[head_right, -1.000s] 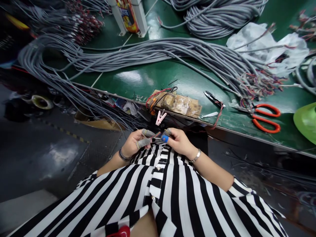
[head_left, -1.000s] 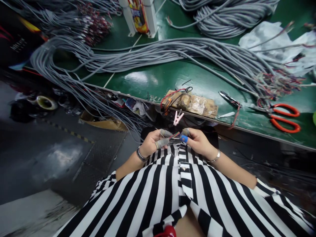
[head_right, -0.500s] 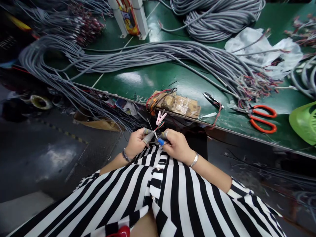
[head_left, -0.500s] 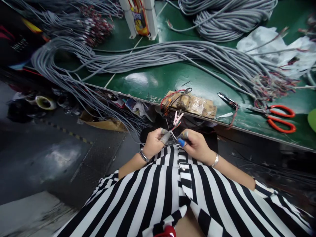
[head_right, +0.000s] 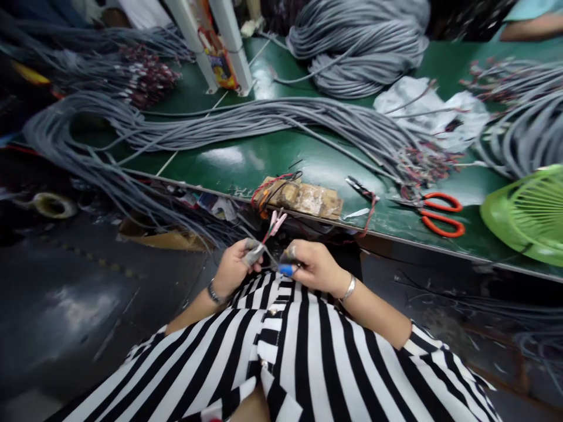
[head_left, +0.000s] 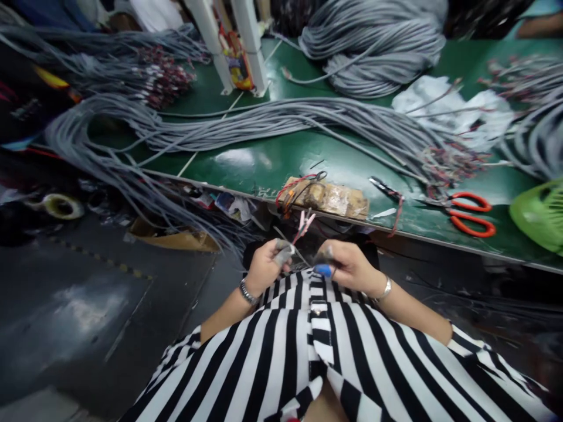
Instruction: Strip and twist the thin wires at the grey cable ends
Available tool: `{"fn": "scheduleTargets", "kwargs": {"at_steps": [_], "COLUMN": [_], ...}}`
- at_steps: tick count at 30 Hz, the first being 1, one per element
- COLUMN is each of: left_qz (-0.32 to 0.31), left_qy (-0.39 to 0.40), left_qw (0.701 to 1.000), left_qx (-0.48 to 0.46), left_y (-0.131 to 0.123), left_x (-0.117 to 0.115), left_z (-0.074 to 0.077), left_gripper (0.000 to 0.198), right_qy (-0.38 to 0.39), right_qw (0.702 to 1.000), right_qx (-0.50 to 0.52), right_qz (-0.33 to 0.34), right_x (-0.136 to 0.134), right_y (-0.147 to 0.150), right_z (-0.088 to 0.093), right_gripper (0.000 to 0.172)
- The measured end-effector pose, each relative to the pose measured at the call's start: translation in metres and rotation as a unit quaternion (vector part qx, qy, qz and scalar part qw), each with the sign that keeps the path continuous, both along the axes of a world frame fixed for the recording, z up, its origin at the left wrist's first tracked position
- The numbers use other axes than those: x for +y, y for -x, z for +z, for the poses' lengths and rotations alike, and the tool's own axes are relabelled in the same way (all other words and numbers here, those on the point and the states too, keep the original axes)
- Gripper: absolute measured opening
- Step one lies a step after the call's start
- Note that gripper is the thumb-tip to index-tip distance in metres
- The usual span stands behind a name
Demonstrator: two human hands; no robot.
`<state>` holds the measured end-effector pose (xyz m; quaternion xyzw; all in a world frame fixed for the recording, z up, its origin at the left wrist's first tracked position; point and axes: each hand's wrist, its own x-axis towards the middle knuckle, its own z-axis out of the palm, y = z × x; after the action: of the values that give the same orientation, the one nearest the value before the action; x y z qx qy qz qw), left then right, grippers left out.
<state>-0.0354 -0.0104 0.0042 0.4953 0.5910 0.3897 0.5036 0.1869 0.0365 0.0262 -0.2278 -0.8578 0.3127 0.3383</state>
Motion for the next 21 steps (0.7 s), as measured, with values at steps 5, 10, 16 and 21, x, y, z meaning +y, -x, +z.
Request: {"fn": "scheduleTargets", "kwargs": {"at_steps": [5, 10, 16, 21], "left_qz": [0.016, 0.026, 0.061, 0.063], "left_qy": [-0.002, 0.008, 0.033, 0.059], "left_qw": [0.992, 0.985, 0.977, 0.967], "left_qx": [-0.125, -0.169, -0.202, -0.239], "left_y": [0.008, -0.003, -0.008, -0.008], "left_x": [-0.005, -0.008, -0.008, -0.007], "left_z": [-0.004, 0.002, 0.009, 0.013], "left_gripper": [0.017, 0.02, 0.025, 0.029], "right_qy": [-0.139, -0.155, -0.168, -0.169], "right_qw": [0.877, 0.802, 0.819, 0.93], "right_qx": [-0.135, -0.36, -0.315, -0.139], "right_qz": [-0.439, -0.451, -0.449, -0.296], "right_x": [0.06, 0.115, 0.104, 0.036], "right_y": [-0.066, -0.108, -0.093, -0.046], "right_z": [0.01, 0.004, 0.002, 0.007], "right_gripper": [0.019, 0.017, 0.012, 0.023]}}
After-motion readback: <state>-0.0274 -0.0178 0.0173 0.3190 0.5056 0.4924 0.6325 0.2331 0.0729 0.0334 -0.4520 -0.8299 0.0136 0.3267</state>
